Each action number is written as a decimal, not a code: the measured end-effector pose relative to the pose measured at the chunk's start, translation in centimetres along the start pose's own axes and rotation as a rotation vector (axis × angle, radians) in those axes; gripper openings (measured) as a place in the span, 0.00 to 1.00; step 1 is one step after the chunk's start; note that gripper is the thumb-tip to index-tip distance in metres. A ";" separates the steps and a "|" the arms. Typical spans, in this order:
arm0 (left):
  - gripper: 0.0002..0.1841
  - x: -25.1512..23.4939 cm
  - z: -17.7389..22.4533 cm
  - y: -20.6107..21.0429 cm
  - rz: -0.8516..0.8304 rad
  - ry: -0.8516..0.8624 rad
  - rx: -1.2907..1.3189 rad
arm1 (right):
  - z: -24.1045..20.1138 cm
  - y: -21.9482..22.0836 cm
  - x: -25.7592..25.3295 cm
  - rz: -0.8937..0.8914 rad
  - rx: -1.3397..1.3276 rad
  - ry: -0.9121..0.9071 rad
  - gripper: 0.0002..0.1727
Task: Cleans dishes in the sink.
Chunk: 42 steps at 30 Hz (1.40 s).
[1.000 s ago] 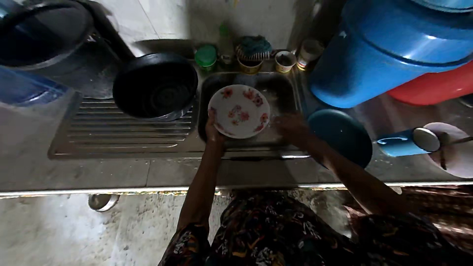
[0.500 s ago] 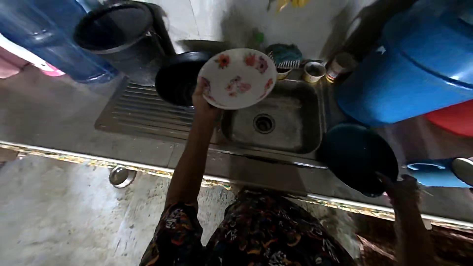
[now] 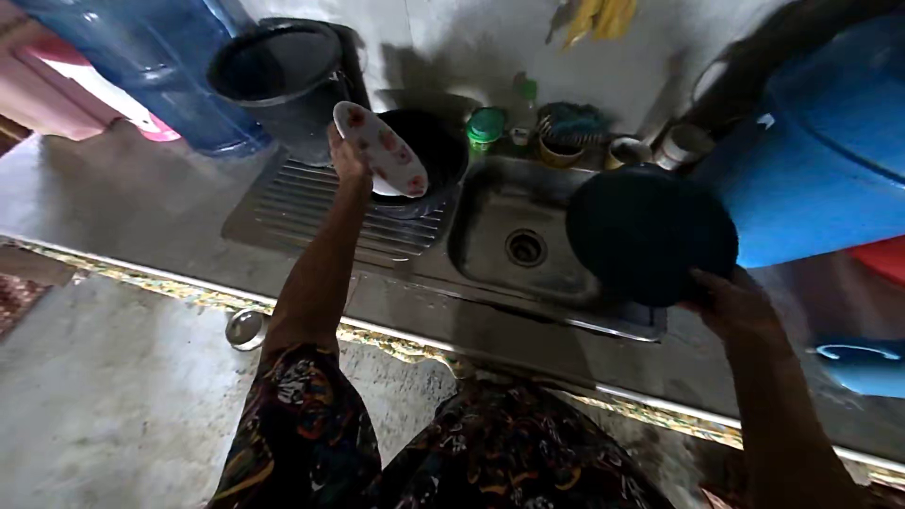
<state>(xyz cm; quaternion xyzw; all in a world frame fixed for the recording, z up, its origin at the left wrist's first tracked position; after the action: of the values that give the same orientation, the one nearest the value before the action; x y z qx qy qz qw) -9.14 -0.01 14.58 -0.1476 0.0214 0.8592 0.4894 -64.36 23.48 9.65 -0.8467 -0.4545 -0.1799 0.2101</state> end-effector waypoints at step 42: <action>0.18 4.3 -3.7 5.4 0.028 -0.535 0.485 | 1.1 30.4 -1.7 -0.787 0.055 0.119 0.25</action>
<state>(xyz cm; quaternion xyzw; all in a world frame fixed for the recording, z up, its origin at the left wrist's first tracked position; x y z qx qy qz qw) -14.95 0.12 9.23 0.2032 0.0976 0.8440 0.4867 -39.44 7.72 2.02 -0.5900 -0.7358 -0.2831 0.1738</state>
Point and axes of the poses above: each hand's wrist, its own x-axis away from the middle knuckle, its own y-axis out of the palm, z = x × y, the point moved 3 cm from there along -x, towards the middle knuckle, and after that the axes turned 13 degrees about y, right-handed, at the moved point
